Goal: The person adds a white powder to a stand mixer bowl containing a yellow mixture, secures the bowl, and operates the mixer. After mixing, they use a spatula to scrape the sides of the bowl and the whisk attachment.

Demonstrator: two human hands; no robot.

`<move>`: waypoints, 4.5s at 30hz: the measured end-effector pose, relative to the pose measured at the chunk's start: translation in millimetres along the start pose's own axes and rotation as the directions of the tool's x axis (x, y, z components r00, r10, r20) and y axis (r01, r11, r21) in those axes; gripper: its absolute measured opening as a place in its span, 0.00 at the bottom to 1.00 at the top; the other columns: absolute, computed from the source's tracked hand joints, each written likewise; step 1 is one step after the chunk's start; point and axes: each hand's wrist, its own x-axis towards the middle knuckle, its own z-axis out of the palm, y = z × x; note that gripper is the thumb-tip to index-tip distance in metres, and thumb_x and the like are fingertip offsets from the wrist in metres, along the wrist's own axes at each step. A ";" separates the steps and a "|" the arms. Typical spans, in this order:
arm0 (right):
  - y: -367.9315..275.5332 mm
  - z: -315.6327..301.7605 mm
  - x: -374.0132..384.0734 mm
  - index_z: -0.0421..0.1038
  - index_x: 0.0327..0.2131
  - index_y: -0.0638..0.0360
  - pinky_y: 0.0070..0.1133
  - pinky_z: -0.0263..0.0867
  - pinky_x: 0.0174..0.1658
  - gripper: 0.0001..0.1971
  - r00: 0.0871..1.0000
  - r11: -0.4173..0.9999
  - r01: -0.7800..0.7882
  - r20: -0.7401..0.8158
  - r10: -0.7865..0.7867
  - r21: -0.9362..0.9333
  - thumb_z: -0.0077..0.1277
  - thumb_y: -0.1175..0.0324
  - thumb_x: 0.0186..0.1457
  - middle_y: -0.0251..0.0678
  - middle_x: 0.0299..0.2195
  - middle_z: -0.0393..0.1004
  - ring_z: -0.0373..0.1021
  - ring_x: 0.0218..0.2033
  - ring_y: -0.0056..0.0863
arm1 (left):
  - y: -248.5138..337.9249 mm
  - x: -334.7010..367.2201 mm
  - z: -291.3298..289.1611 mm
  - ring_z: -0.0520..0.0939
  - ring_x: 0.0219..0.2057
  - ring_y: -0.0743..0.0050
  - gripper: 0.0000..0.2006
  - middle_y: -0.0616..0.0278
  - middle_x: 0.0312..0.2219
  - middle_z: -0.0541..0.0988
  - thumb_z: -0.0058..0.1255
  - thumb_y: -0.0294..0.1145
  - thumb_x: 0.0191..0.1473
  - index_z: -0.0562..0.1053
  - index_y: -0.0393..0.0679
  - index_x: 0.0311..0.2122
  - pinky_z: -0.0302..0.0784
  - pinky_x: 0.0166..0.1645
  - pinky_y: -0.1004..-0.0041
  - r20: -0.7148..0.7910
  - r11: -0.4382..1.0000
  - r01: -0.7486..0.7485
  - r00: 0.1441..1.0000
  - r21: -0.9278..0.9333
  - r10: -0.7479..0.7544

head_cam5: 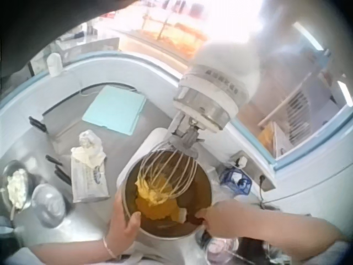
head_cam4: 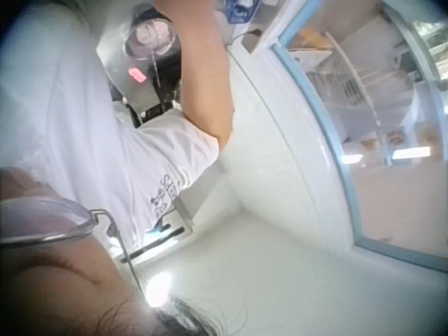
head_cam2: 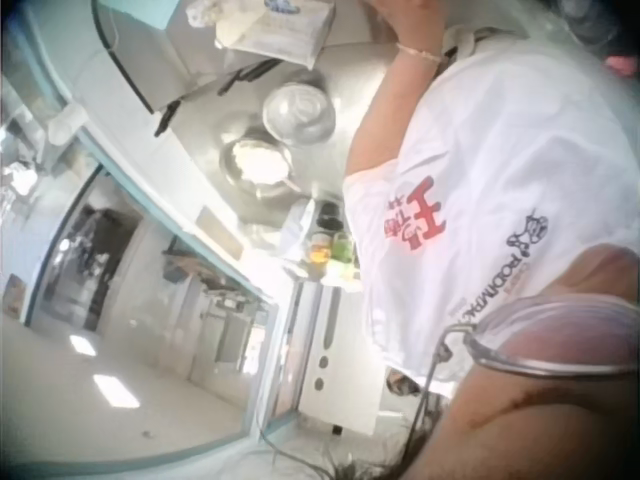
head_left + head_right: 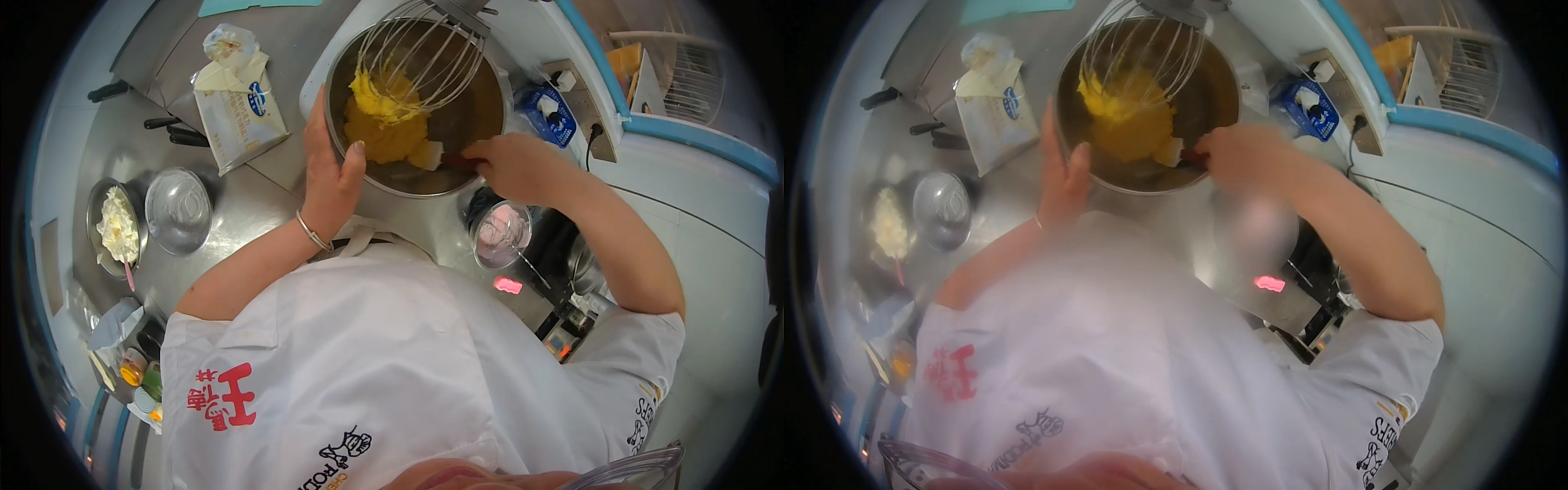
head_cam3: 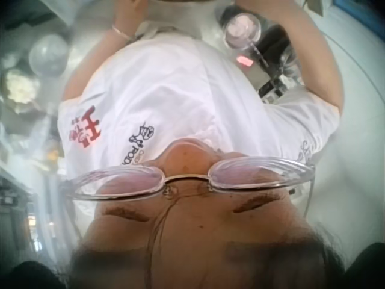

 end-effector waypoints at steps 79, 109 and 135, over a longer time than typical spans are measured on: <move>25.6 67.2 -61.6 0.73 0.38 0.57 0.21 0.64 0.24 0.18 0.472 0.937 0.274 -0.819 -0.327 -0.216 0.52 0.77 0.37 0.29 0.26 0.65 0.65 0.25 0.26 | 79.1 24.2 -29.7 0.69 0.39 0.72 0.10 0.61 0.39 0.69 0.50 0.13 0.47 0.74 0.43 0.32 0.67 0.42 0.77 0.042 0.966 -0.215 0.976 0.146 0.212; 34.0 84.2 -63.1 0.73 0.39 0.58 0.21 0.65 0.25 0.17 0.467 0.938 0.288 -0.826 -0.314 -0.193 0.51 0.77 0.41 0.30 0.27 0.66 0.65 0.27 0.25 | 92.4 50.4 -11.6 0.60 0.34 0.77 0.25 0.67 0.30 0.59 0.33 0.34 0.54 0.67 0.36 0.56 0.56 0.47 0.80 0.185 0.981 0.192 0.963 0.031 -0.194; 40.2 77.8 -63.6 0.72 0.35 0.53 0.24 0.65 0.26 0.14 0.380 0.934 0.276 -0.866 -0.324 -0.228 0.56 0.77 0.40 0.31 0.29 0.70 0.68 0.28 0.29 | 11.7 45.4 -40.8 0.63 0.57 0.66 0.29 0.58 0.56 0.62 0.44 0.29 0.58 0.53 0.40 0.63 0.56 0.59 0.70 0.053 0.988 0.089 0.994 0.129 -0.097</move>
